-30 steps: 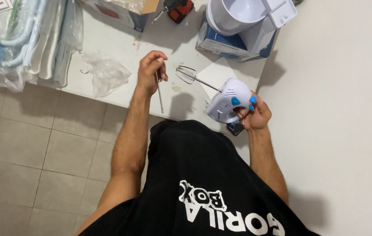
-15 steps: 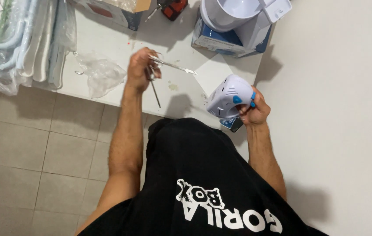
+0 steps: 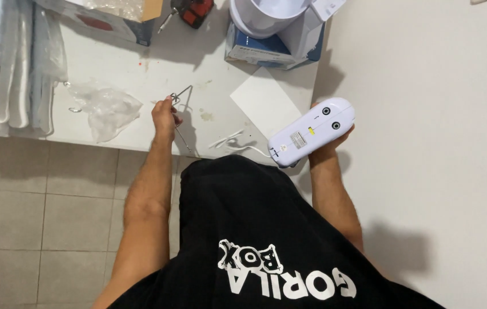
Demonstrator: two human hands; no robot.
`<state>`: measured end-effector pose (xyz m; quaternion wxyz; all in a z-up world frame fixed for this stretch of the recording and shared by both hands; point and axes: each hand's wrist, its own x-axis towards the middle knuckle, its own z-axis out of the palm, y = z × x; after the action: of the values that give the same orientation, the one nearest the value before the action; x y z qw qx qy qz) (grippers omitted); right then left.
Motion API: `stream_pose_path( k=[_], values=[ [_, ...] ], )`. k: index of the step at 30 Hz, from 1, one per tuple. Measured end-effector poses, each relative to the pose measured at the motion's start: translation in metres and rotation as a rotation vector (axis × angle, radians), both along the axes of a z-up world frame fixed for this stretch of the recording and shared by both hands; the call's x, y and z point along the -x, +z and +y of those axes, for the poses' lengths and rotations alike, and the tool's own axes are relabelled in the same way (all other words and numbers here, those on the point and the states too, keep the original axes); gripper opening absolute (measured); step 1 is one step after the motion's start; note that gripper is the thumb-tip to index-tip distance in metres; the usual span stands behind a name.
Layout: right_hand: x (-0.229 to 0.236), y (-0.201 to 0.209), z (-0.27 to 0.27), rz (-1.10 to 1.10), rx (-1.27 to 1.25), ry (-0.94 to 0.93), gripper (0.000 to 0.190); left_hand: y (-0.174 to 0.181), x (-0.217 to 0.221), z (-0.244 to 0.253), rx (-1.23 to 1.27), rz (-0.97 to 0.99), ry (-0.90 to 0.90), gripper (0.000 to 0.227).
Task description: Unboxing and assembling an electric hand mixer, including removing protective plastic and attaching the beaters and motor unit to the stand.
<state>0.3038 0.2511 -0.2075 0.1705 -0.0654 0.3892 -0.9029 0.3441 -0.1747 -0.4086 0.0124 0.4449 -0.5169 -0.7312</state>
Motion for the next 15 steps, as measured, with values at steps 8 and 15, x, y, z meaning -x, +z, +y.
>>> stream_pose_path(
  k=[8,15],
  values=[
    [0.0,0.068,-0.051,-0.008,0.12,-0.072,0.045,-0.023,0.016,-0.032,0.201,-0.122,0.012,0.034],
    [-0.003,0.093,-0.067,-0.017,0.22,-0.134,0.05,-0.072,0.023,-0.067,0.23,-0.116,0.065,0.079]
  ],
)
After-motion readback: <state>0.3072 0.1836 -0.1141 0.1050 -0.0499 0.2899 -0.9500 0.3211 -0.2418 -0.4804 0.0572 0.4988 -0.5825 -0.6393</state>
